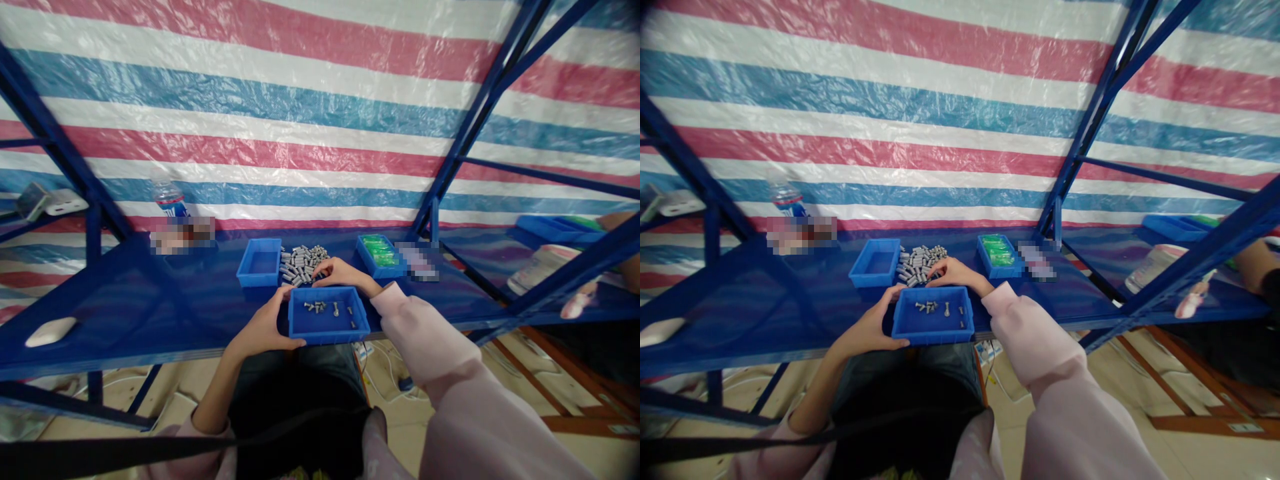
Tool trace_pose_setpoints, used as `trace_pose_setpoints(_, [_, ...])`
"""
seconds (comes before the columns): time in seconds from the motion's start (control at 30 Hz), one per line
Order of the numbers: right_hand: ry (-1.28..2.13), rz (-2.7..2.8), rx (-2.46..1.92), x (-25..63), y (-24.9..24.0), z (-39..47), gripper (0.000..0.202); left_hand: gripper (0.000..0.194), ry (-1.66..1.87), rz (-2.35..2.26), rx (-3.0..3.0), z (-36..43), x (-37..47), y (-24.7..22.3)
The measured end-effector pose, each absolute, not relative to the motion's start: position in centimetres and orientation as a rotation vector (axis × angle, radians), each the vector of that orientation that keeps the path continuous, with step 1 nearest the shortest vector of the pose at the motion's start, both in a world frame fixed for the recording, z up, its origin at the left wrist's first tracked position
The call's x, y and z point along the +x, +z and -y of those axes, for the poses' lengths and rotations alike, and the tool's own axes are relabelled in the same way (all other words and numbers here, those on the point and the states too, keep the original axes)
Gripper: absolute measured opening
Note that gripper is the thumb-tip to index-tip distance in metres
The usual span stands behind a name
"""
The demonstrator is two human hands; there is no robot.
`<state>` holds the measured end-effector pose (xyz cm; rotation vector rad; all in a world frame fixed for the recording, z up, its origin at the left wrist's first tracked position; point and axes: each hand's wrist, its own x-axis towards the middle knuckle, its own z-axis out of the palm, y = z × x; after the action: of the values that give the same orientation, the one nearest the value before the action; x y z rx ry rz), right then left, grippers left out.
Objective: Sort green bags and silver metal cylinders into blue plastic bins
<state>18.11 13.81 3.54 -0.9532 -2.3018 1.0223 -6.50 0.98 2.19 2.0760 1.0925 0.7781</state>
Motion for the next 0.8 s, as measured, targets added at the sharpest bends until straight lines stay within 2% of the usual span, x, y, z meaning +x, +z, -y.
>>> trace_pose_setpoints(0.23, [0.838,2.43,-1.042,17.8,3.6,-13.2,0.025,0.099,0.751,-1.104,2.098,-1.0,-6.5,2.3])
trace_pose_setpoints(0.4, [0.84,2.409,-1.077,17.9,3.3,-13.7,0.029,0.097,0.762,-1.093,2.097,-0.9,-6.4,2.4])
trace_pose_setpoints(0.8, [0.761,2.445,-1.122,20.1,3.9,-15.3,0.022,0.097,0.787,-1.082,2.066,-0.9,-6.4,2.3])
